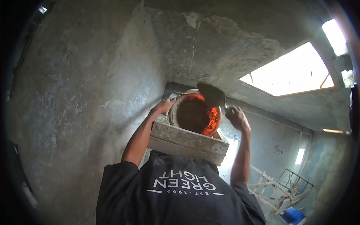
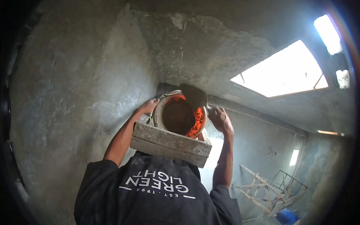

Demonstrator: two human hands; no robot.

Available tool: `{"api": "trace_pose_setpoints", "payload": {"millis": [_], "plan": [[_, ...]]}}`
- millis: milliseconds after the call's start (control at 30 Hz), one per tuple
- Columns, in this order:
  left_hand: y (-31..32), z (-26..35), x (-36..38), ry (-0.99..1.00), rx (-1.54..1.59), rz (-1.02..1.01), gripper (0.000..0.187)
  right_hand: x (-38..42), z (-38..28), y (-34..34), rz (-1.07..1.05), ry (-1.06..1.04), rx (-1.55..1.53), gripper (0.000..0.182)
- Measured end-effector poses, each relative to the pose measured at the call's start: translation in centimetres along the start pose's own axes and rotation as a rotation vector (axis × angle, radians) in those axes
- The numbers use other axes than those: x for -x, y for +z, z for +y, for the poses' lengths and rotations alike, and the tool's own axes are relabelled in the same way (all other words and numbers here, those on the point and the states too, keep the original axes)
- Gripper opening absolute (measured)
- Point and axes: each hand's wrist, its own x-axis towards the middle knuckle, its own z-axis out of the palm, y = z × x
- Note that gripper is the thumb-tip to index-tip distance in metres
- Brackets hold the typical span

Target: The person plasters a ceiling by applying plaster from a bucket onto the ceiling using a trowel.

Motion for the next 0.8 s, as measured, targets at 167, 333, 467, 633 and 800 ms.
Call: {"api": "trace_pose_setpoints", "payload": {"millis": [167, 333, 467, 633, 800], "plan": [[-1.0, 1.5, 1.2, -0.199, -0.025, -0.009, 0.076, -0.1, -2.5, 0.3, -0.473, 0.221, 0.122, 0.030], [-1.3, 1.7, 1.5, -0.186, -0.050, -0.061, 0.076, -0.2, -0.1, 5.4, -0.384, 0.102, 0.219, 0.027], [0.1, -0.2, 0.7, -0.100, -0.002, -0.030, 0.074, -0.3, -1.4, 7.1, -0.318, 0.041, 0.349, 0.023], [0.2, -0.1, -0.2, -0.087, -0.043, -0.054, 0.071, -1.1, -1.5, 8.9, -0.297, 0.021, 0.417, 0.025], [0.1, 0.2, -0.5, -0.057, 0.030, -0.036, 0.070, -1.3, -0.3, 8.6, -0.312, 0.174, 0.304, 0.027]]}}
